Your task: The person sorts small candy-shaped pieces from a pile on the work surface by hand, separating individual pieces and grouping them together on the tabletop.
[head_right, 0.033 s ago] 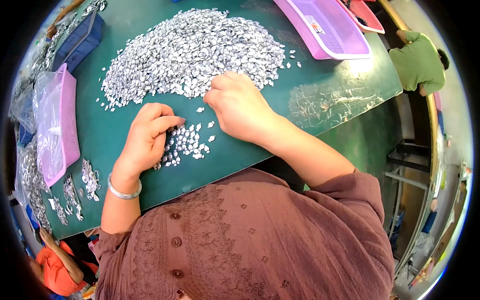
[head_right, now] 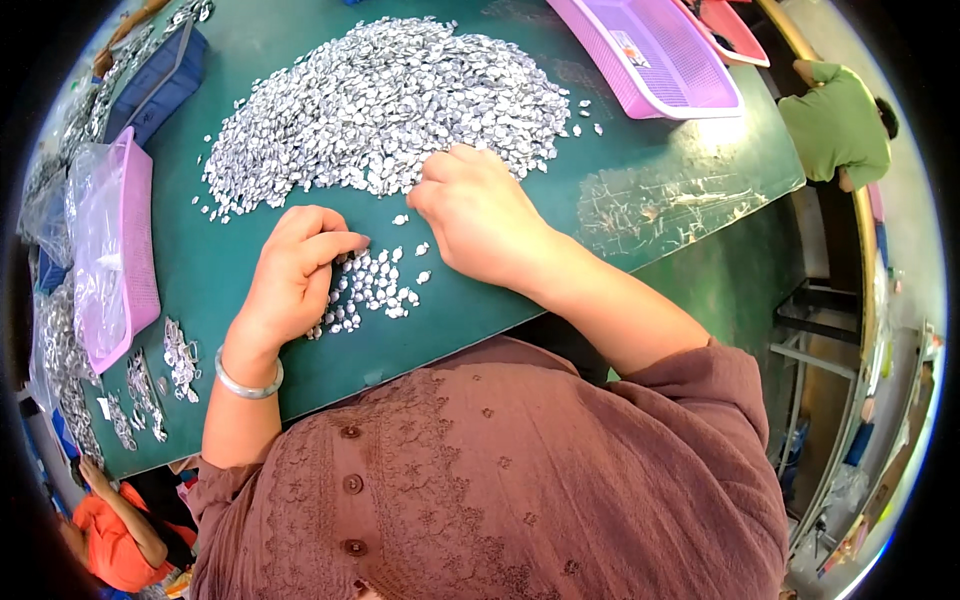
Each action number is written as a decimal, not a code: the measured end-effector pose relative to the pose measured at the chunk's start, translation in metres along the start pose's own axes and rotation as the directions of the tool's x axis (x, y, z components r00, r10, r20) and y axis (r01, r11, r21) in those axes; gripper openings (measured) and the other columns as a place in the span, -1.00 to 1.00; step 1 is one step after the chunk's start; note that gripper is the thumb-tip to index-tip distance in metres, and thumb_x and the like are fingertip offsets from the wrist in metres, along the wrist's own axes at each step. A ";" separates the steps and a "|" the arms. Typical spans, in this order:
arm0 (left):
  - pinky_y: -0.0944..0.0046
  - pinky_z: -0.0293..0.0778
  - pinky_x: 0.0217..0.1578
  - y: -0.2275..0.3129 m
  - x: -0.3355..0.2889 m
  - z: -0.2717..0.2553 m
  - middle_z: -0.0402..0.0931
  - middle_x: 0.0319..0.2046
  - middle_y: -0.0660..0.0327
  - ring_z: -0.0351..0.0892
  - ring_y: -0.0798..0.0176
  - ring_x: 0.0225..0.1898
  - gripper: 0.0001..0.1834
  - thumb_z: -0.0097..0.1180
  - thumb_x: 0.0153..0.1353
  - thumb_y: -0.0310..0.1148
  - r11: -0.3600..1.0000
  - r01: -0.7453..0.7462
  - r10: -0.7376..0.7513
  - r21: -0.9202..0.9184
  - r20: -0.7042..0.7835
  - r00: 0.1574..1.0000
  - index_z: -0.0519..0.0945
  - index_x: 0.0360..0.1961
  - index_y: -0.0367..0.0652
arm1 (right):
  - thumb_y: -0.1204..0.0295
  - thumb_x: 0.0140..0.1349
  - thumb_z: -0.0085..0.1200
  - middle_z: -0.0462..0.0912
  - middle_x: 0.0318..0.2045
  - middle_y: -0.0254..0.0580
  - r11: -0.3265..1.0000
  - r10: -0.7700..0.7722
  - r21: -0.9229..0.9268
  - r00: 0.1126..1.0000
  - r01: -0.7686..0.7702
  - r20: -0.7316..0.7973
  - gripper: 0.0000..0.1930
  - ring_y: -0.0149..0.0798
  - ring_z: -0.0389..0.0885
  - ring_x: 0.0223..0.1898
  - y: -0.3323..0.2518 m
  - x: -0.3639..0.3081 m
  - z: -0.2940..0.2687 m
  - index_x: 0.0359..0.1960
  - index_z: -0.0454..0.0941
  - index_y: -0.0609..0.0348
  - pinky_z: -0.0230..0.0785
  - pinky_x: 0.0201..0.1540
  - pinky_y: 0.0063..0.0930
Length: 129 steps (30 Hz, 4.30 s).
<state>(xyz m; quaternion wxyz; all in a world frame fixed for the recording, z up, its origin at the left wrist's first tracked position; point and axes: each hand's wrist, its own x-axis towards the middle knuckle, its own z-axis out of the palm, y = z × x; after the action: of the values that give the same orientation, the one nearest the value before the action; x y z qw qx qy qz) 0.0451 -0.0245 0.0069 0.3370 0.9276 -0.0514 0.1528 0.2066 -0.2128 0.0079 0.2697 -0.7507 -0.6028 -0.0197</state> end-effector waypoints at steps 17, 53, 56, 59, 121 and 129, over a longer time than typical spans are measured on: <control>0.09 0.40 -0.12 0.002 0.024 0.005 0.47 -0.30 0.13 0.45 0.02 -0.20 -0.61 -0.01 0.05 -0.66 0.974 0.028 -0.032 0.223 0.013 0.999 0.69 -0.11 -0.18 | 0.54 0.00 0.09 0.50 -0.33 -0.27 0.986 -0.089 -0.140 0.996 0.086 -0.014 -0.77 -0.12 0.46 -0.16 0.001 0.011 0.006 -0.30 0.71 0.09 0.28 -0.10 -0.24; 0.14 0.42 -0.05 0.002 0.013 0.001 0.51 -0.23 0.11 0.47 0.02 -0.15 -0.59 -0.02 -0.07 -0.74 0.988 -0.020 0.016 0.153 0.028 0.999 0.70 -0.21 -0.22 | 0.59 0.09 0.15 0.56 -0.30 -0.28 0.998 -0.062 -0.007 0.998 0.062 -0.004 -0.85 -0.12 0.50 -0.18 0.003 0.014 0.004 -0.30 0.69 0.12 0.31 -0.03 -0.26; 0.14 0.42 -0.05 0.002 0.013 0.001 0.51 -0.23 0.11 0.47 0.02 -0.15 -0.59 -0.02 -0.06 -0.74 0.991 -0.007 0.004 0.137 0.022 1.000 0.70 -0.20 -0.21 | 0.60 0.07 0.13 0.54 -0.31 -0.28 0.996 -0.065 -0.051 0.997 0.068 0.050 -0.82 -0.13 0.49 -0.19 0.002 0.013 0.004 -0.29 0.69 0.09 0.30 -0.04 -0.26; 0.15 0.42 -0.05 0.001 0.012 0.002 0.51 -0.22 0.11 0.47 0.02 -0.15 -0.59 -0.02 -0.05 -0.74 0.992 0.000 0.000 0.127 0.001 1.000 0.70 -0.20 -0.21 | 0.60 0.02 0.13 0.52 -0.33 -0.30 0.993 -0.110 -0.041 0.989 0.115 0.096 -0.77 -0.15 0.48 -0.22 0.001 0.011 0.002 -0.29 0.71 0.05 0.29 -0.09 -0.27; 0.15 0.39 -0.07 -0.008 0.008 -0.003 0.49 -0.24 0.12 0.44 0.02 -0.17 -0.61 -0.06 -0.11 -0.75 0.992 -0.001 0.008 0.126 -0.050 0.999 0.66 -0.26 -0.27 | 0.54 -0.03 0.12 0.53 -0.36 -0.27 0.990 -0.131 -0.042 0.990 0.133 0.057 -0.80 -0.12 0.50 -0.18 0.006 0.029 0.010 -0.36 0.71 0.04 0.34 -0.10 -0.23; 0.15 0.41 -0.01 -0.004 0.008 0.000 0.50 -0.19 0.10 0.46 0.01 -0.12 -0.56 -0.04 -0.05 -0.75 0.990 0.015 -0.013 0.142 -0.014 1.000 0.71 -0.17 -0.18 | 0.53 0.08 0.17 0.51 -0.34 -0.32 0.983 -0.171 -0.057 0.981 0.177 0.090 -0.82 -0.17 0.47 -0.19 0.003 0.032 0.004 -0.26 0.72 0.06 0.28 -0.09 -0.28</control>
<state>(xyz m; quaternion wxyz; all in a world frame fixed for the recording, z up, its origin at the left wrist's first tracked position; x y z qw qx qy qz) 0.0533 -0.0214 0.0074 0.2713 0.9486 -0.0317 0.1599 0.2167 -0.1824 0.0150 0.2168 -0.7036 -0.6760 -0.0309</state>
